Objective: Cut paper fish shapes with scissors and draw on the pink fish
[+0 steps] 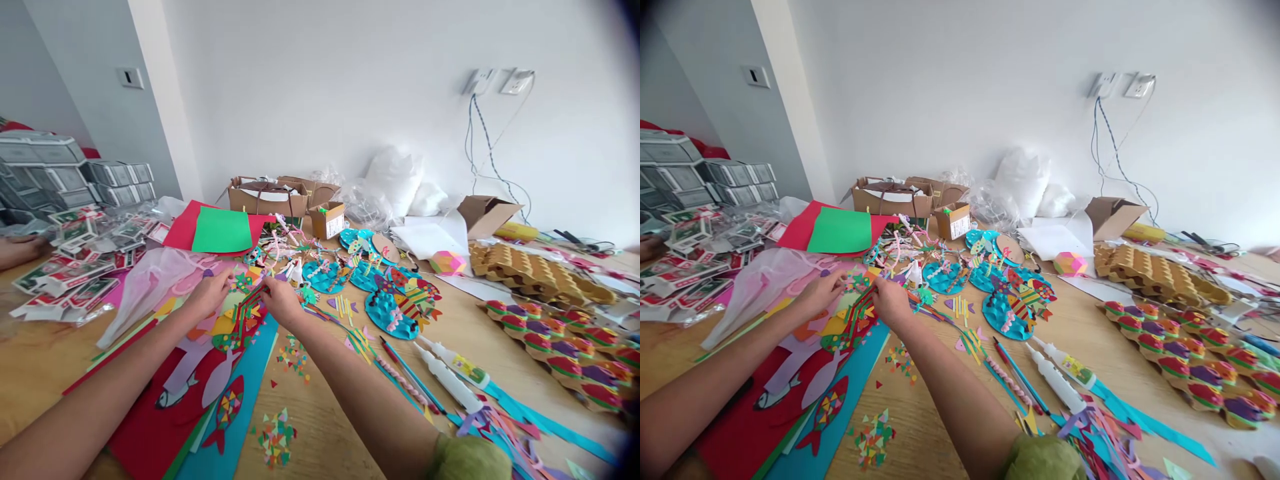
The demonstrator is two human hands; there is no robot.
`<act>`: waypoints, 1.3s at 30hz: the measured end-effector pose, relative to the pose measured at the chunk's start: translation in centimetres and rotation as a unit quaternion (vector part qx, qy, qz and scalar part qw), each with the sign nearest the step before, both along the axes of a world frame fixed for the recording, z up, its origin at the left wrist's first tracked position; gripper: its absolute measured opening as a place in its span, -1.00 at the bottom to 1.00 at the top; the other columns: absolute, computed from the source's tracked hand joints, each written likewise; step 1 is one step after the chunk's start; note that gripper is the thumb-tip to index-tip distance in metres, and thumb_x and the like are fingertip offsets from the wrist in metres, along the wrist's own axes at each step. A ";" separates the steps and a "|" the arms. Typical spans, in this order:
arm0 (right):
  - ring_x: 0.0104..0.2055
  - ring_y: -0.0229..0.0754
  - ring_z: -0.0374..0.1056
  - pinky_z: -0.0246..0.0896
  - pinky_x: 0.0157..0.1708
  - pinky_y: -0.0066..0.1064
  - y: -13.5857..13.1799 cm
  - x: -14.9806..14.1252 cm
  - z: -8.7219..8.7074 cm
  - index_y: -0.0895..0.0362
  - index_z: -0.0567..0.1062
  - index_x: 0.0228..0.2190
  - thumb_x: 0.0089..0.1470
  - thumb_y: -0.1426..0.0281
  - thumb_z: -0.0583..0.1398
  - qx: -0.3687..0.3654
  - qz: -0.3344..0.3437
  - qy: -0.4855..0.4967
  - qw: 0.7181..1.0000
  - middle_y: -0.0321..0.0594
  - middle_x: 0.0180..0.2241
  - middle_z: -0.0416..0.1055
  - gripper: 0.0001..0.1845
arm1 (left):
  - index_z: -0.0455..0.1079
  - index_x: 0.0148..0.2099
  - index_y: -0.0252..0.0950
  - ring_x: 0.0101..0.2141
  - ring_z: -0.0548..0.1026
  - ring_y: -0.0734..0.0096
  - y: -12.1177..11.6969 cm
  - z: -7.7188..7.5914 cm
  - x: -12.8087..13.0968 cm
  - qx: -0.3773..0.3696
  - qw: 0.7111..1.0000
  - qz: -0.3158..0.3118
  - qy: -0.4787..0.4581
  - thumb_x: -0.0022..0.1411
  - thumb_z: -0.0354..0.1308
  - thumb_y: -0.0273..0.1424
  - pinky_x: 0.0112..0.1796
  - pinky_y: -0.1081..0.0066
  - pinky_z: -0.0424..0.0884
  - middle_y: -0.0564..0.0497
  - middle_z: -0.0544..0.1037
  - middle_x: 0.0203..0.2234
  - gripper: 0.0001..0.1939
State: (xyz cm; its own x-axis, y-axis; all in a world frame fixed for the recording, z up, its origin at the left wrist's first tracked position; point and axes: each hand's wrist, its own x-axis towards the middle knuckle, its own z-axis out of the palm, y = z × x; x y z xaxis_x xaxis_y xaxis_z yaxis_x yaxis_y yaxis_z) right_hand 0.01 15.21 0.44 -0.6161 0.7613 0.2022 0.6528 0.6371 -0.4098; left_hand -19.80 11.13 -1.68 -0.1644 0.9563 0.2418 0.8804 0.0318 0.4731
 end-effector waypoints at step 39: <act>-0.23 -0.18 0.34 0.12 -0.31 -0.47 -0.5 0.2 1.0 0.10 0.40 -0.29 0.06 0.47 0.08 0.019 0.072 0.028 0.997 -0.23 -0.29 0.46 -0.85 | 0.34 -0.08 -0.24 -0.12 0.44 0.18 -1.4 -2.6 1.6 -0.008 0.981 -0.180 -0.071 -0.11 0.05 -0.56 -0.08 0.21 0.32 -0.07 0.52 -0.17 -0.54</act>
